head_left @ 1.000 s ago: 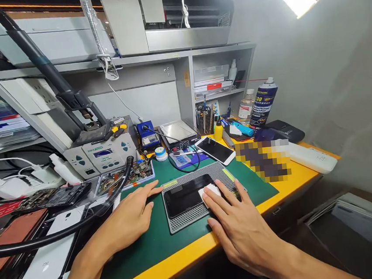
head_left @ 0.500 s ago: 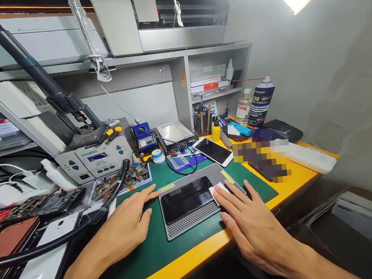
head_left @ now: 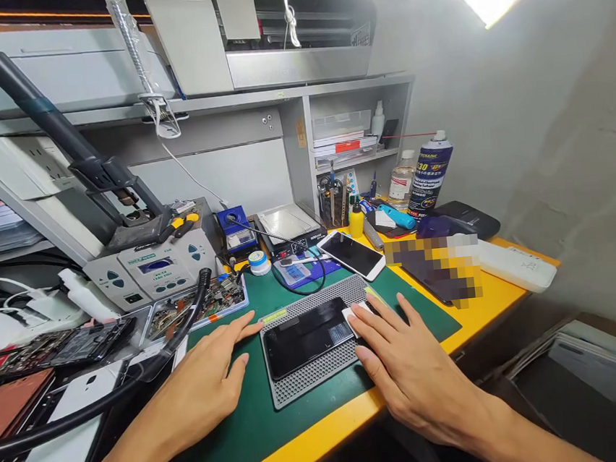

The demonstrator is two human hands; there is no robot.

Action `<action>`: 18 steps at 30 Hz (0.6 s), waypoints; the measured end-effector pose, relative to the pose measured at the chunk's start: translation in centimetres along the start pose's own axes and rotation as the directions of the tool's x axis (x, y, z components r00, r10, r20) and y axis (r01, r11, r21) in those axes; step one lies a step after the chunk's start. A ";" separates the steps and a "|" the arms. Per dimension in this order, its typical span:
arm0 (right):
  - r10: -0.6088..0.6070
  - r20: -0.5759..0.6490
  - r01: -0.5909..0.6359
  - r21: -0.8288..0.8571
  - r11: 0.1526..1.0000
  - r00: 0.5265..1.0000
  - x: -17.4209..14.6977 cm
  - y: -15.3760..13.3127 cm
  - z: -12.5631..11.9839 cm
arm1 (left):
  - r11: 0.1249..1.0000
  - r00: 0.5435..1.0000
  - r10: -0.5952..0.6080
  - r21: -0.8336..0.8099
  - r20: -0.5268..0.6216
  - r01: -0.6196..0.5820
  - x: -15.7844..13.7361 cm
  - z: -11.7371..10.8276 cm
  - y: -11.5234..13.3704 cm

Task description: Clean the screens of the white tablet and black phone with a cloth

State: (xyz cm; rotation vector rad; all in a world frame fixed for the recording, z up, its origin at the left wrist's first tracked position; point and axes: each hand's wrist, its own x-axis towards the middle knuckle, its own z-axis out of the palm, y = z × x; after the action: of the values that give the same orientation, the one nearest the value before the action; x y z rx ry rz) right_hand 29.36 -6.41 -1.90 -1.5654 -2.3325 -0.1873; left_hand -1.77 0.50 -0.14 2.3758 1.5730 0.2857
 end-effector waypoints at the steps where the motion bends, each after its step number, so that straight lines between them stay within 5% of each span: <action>1: 0.006 -0.006 -0.006 0.010 1.000 1.000 0.2 0.0 0.0 | 1.000 1.000 0.000 0.000 0.000 0.000 0.0 0.0 -0.1; 18: 0.041 -0.014 -0.041 0.054 0.998 0.999 2.2 0.3 0.7 | 1.000 1.000 -0.009 -0.028 0.017 0.010 -0.1 0.0 -0.2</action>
State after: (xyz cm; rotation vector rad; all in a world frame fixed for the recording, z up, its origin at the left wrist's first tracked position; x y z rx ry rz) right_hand 28.71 -4.18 -1.82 -1.5791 -2.2727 -0.1246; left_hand -1.95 0.49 -0.22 2.3430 1.5620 0.2828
